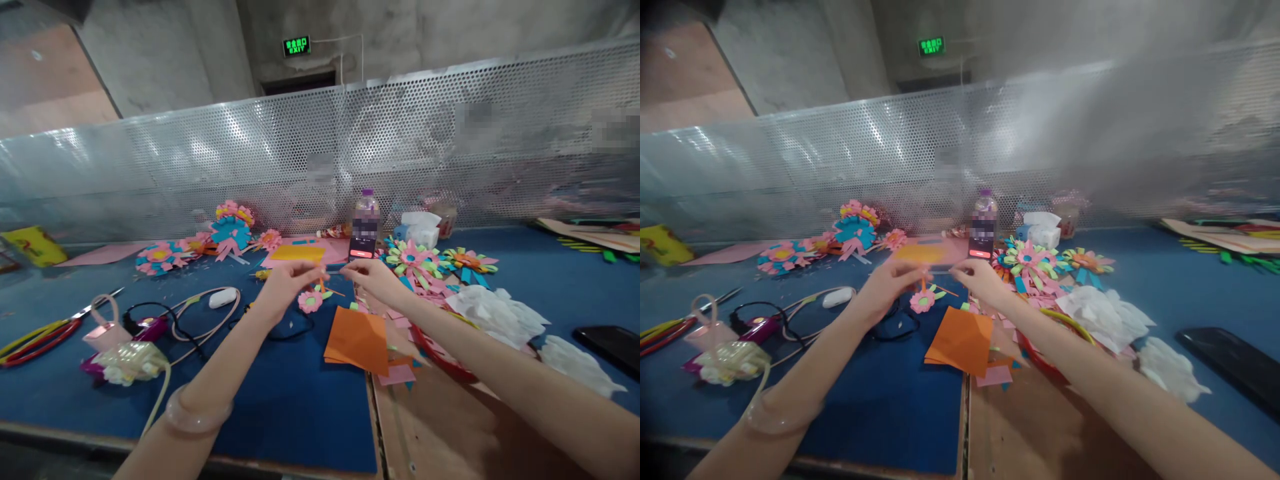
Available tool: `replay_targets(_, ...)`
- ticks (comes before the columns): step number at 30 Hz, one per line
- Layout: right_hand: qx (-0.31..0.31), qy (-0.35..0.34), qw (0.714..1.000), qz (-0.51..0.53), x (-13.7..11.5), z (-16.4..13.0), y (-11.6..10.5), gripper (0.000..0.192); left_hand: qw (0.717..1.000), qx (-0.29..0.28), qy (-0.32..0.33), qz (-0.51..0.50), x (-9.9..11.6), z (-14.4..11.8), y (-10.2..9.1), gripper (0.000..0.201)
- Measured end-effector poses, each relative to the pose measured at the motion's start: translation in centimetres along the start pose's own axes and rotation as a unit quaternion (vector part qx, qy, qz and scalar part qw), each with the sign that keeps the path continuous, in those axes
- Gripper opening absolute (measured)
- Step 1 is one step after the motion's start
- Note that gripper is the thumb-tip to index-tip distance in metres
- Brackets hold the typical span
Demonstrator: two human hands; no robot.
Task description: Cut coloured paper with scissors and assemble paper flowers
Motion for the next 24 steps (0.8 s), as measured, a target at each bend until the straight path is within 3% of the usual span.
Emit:
replay_targets(2, -0.064, -0.002, 0.991, -0.115, 0.9, 1.4, 1.5, 0.016, 0.998, 0.061, 0.002, -0.024, 0.0, 0.5, -2.0, 0.034)
replay_targets(5, -0.144, 0.029, 0.972, -0.182, 2.6, 3.3, 3.8, 0.006, 0.994, 0.101, -0.017, -0.036, -0.7, 0.9, -3.4, 0.035)
replay_targets(12, -0.184, 0.037, 0.96, -0.209, 2.9, 5.7, 6.2, 0.006, 0.993, 0.111, -0.021, -0.047, -1.1, 0.7, -3.2, 0.032)
replay_targets(14, -0.189, 0.049, 0.956, -0.22, 3.2, 5.9, 6.1, 0.012, 0.994, 0.1, -0.021, -0.04, -1.1, 0.7, -3.0, 0.032)
replay_targets(19, -0.202, 0.094, 0.939, -0.261, 4.9, 5.6, 4.5, 0.052, 0.997, 0.074, -0.013, -0.028, -0.9, 0.6, -2.6, 0.033)
replay_targets(24, -0.218, 0.131, 0.93, -0.266, 6.2, 5.0, 2.2, 0.051, 0.998, 0.061, -0.006, -0.02, -0.8, 0.5, -2.3, 0.033)
Point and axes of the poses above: each hand's wrist, its own z-axis towards the middle knuckle, its own y-axis out of the palm, x = y × z, the point moved 6 cm from there along z, towards the middle knuckle, and after that the axes turned 1 degree about y, right-handed, at the moved point
